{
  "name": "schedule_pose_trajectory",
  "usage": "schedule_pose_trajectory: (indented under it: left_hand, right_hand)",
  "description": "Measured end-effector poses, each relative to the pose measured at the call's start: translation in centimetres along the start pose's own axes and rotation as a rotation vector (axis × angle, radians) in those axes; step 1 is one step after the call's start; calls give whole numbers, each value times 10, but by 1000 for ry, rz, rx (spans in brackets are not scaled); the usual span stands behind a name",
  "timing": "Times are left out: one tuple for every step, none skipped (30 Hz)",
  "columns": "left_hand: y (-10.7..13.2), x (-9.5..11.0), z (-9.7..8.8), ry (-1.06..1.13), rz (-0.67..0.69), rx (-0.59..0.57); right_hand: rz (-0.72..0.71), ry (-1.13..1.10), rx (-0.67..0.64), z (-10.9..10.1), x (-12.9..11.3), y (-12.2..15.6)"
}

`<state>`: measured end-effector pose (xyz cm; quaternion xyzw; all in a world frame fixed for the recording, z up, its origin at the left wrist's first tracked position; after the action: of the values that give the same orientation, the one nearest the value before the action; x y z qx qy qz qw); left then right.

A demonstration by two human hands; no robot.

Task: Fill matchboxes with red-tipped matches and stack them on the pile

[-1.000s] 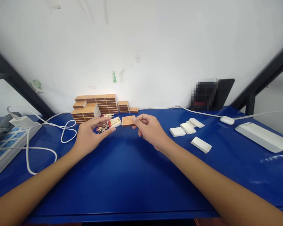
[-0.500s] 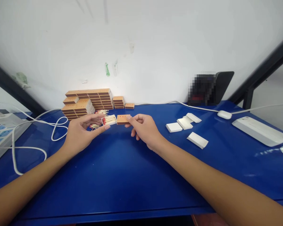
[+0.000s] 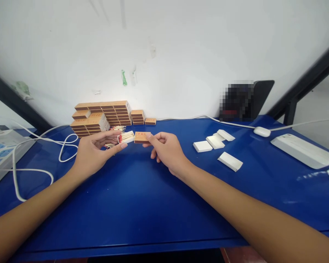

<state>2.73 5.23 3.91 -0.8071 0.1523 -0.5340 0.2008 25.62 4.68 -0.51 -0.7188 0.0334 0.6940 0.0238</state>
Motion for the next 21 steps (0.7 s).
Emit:
schedule_pose_trajectory:
  left_hand:
    - [0, 1, 1, 4, 1, -7]
    - [1, 1, 2, 6, 1, -17]
    - [1, 1, 3, 6, 0, -28]
    - [1, 1, 4, 8, -2, -38]
    - [1, 1, 5, 14, -6, -49]
    - [1, 0, 6, 22, -14, -61]
    - [1, -1, 7, 35, -23, -69]
    - [0, -2, 7, 51, -33, -73]
    - [0, -3, 7, 68, -41, -73]
    - [-1, -4, 7, 80, -47, -73]
    - [-1, -4, 7, 88, -50, -74]
    - [-2, -4, 6, 95, -50, -76]
    - [-2, -4, 7, 101, -50, -83]
    - [-2, -4, 7, 107, -51, -91]
    - [-2, -4, 8, 112, -53, -101]
    - [-1, -4, 8, 116, -56, -109]
    - [-1, -3, 9, 119, -59, -115]
    - [-1, -3, 9, 120, -63, -118]
    - [-1, -2, 10, 122, -63, -121]
    - [0, -1, 10, 127, -61, -124]
    - [0, -1, 11, 129, -58, -131]
  right_hand:
    - [-8, 2, -3, 0, 0, 0]
    - [-14, 7, -7, 0, 0, 0]
    - [-18, 12, -11, 0, 0, 0]
    - [-20, 15, -14, 0, 0, 0]
    - [-24, 18, -16, 0, 0, -1]
    - [-29, 19, -19, 1, 0, -1]
    - [-37, 18, -21, 1, -1, -1]
    - [-44, 17, -23, 1, -1, -1]
    - [-49, 19, -25, 1, -2, -1]
    - [-52, 22, -26, 2, -2, -1]
    - [-55, 24, -25, 2, -2, -1]
    - [-59, 27, -24, 2, -2, -1]
    - [-66, 28, -25, 2, -3, -1]
    - [-73, 27, -30, 2, -4, -1]
    - [-80, 24, -36, 2, -4, 0]
    - [-82, 21, -45, 3, -5, 0]
    - [-80, 18, -55, 4, -5, 1]
    - [-75, 14, -67, 6, -5, 2]
    - [-65, 10, -80, 8, -5, 3]
    - [-52, 3, -91, 9, -4, 4]
    - [-39, -7, -99, 11, -3, 6]
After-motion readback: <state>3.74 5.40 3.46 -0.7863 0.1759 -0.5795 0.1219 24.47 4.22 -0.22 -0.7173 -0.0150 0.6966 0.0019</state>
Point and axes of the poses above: each hand's wrist, its own y-axis away from the middle knuckle, its own z-axis out of the palm, x = y × z, the point moved 9 cm from there along -y, towards the middle knuckle, and after that the axes turned 4 degrees about x, right-handed, at the moved point
